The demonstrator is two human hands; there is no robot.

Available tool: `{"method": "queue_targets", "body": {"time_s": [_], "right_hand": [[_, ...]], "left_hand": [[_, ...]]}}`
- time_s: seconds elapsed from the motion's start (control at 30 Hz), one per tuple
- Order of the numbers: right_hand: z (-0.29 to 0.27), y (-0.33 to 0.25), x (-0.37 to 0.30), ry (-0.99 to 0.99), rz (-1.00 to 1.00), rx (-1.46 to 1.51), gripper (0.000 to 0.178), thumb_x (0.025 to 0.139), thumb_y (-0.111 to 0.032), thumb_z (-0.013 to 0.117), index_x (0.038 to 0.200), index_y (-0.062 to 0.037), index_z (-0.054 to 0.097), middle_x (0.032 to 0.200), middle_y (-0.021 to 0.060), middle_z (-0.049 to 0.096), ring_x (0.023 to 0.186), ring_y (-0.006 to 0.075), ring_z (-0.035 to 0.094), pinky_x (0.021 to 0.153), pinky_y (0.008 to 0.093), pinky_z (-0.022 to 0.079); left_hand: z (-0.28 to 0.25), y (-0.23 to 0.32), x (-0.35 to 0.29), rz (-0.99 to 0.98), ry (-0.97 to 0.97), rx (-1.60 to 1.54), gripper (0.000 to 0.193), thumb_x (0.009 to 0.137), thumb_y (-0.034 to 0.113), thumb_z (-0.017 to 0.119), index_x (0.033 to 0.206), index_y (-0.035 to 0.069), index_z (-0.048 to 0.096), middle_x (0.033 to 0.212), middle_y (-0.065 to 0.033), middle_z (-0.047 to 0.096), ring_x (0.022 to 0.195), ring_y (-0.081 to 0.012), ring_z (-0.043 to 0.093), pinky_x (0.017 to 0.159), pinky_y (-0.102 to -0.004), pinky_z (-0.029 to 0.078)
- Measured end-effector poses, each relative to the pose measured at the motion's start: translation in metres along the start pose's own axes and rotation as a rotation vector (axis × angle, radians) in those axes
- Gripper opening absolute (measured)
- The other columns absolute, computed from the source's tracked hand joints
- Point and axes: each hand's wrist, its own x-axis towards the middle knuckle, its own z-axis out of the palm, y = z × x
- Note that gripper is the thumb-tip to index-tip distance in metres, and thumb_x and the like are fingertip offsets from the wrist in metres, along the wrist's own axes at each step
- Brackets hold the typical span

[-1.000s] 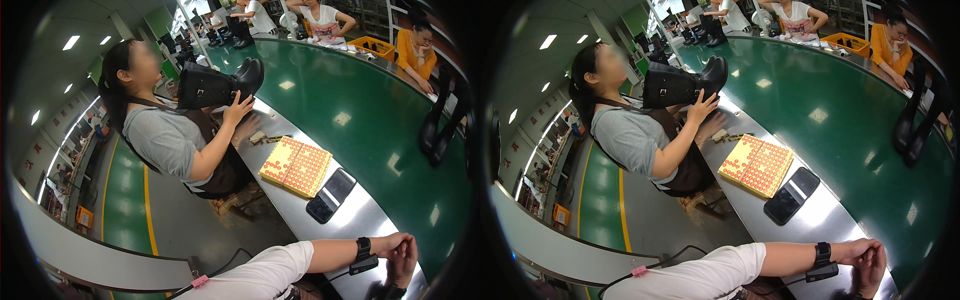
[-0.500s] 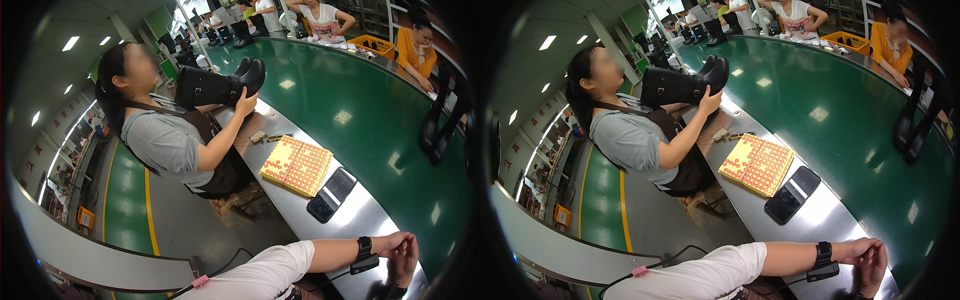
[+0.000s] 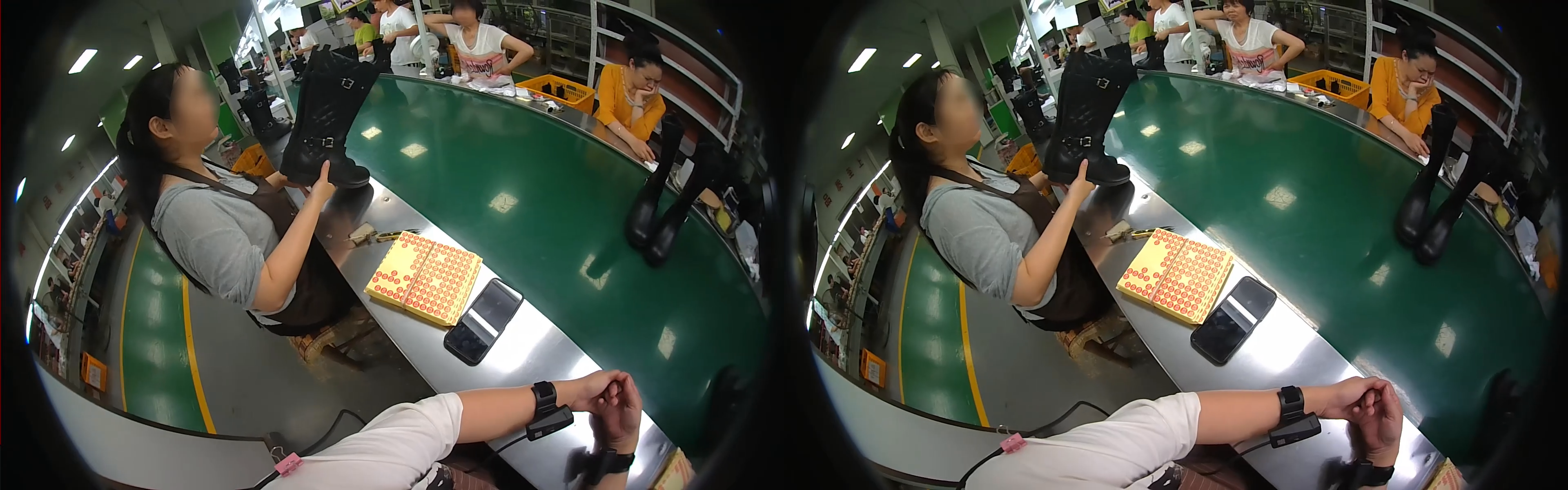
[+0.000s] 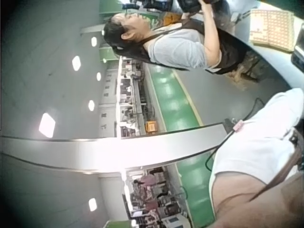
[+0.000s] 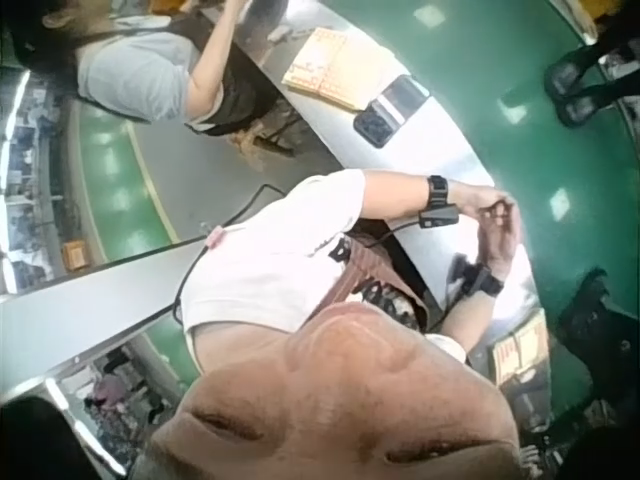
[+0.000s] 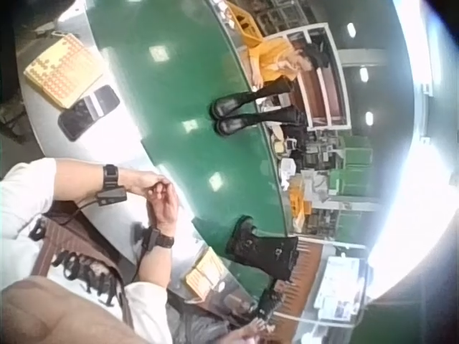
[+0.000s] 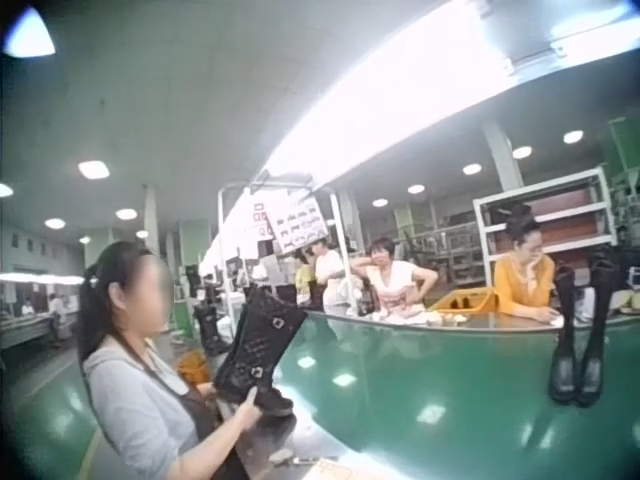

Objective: Inspecting black leather boots for quality control at an assembly line station.

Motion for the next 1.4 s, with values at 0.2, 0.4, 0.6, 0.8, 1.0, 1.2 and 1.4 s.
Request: {"method": "queue_targets", "body": {"time_s": [0.2,0.4,0.6,0.8,1.0,1.2,1.4], "right_hand": [[-0.008,-0.001,0.002,-0.058,0.05,0.042,0.031,0.099,-0.026,0.037,0.102,-0.0015,0.056,0.074,0.0062,0.054,0.063,0.0144,0.052,0.067,0.0349,0.053],[-0.003,-0.009,0.007,-0.005,0.207,0.124,0.033,0.098,-0.026,0.039,0.116,-0.0035,0.056,0.088,0.0102,0.064,0.077,0.0212,0.061,0.077,0.0441,0.053],[0.006,-0.008,0.005,0.09,0.208,0.062,0.027,0.096,-0.024,0.044,0.107,-0.0039,0.058,0.081,0.0078,0.063,0.071,0.0199,0.061,0.069,0.041,0.056],[0.001,0.0,-0.006,0.051,0.113,0.121,0.028,0.097,-0.023,0.042,0.106,-0.0028,0.058,0.078,0.0066,0.059,0.07,0.0176,0.056,0.073,0.0386,0.053],[0.004,0.001,-0.007,0.013,0.043,0.078,0.03,0.097,-0.023,0.041,0.106,0.0003,0.057,0.076,0.0065,0.056,0.069,0.0161,0.054,0.072,0.0369,0.052],[0.005,0.002,-0.008,0.012,-0.008,0.054,0.029,0.098,-0.021,0.04,0.105,0.0015,0.057,0.072,0.0071,0.055,0.064,0.016,0.054,0.069,0.0354,0.052],[0.004,0.003,-0.006,-0.021,-0.016,0.091,0.029,0.098,-0.021,0.039,0.105,0.0017,0.056,0.073,0.007,0.055,0.063,0.0156,0.054,0.067,0.0347,0.052]], "left_hand": [[0.001,0.001,-0.004,0.023,-0.027,0.033,0.047,0.096,0.04,0.043,0.056,0.015,0.046,0.052,0.0043,0.046,0.043,-0.0065,0.036,0.043,-0.0182,0.033],[-0.002,0.002,-0.003,-0.022,-0.01,-0.046,0.033,0.095,0.023,0.032,0.064,0.015,0.04,0.062,0.0055,0.041,0.049,-0.0052,0.032,0.042,-0.0174,0.027],[-0.006,0.0,0.002,-0.038,-0.06,-0.053,0.037,0.096,0.024,0.031,0.06,0.017,0.037,0.056,0.0062,0.037,0.048,-0.0058,0.034,0.044,-0.0185,0.036],[-0.001,-0.002,-0.002,-0.014,0.032,0.013,0.039,0.097,0.026,0.036,0.06,0.014,0.04,0.059,0.0049,0.039,0.049,-0.005,0.033,0.04,-0.0171,0.027],[0.001,0.004,-0.007,-0.037,-0.023,0.062,0.045,0.098,0.033,0.039,0.058,0.013,0.043,0.056,0.0035,0.045,0.044,-0.0051,0.036,0.041,-0.0164,0.031],[0.005,0.001,-0.009,-0.014,0.004,0.068,0.048,0.098,0.035,0.039,0.056,0.014,0.044,0.052,0.0035,0.046,0.043,-0.005,0.038,0.042,-0.0167,0.032],[0.001,-0.002,-0.005,-0.004,0.013,0.096,0.045,0.098,0.038,0.038,0.059,0.017,0.044,0.053,0.0067,0.043,0.047,-0.0038,0.037,0.044,-0.0161,0.03]]}}
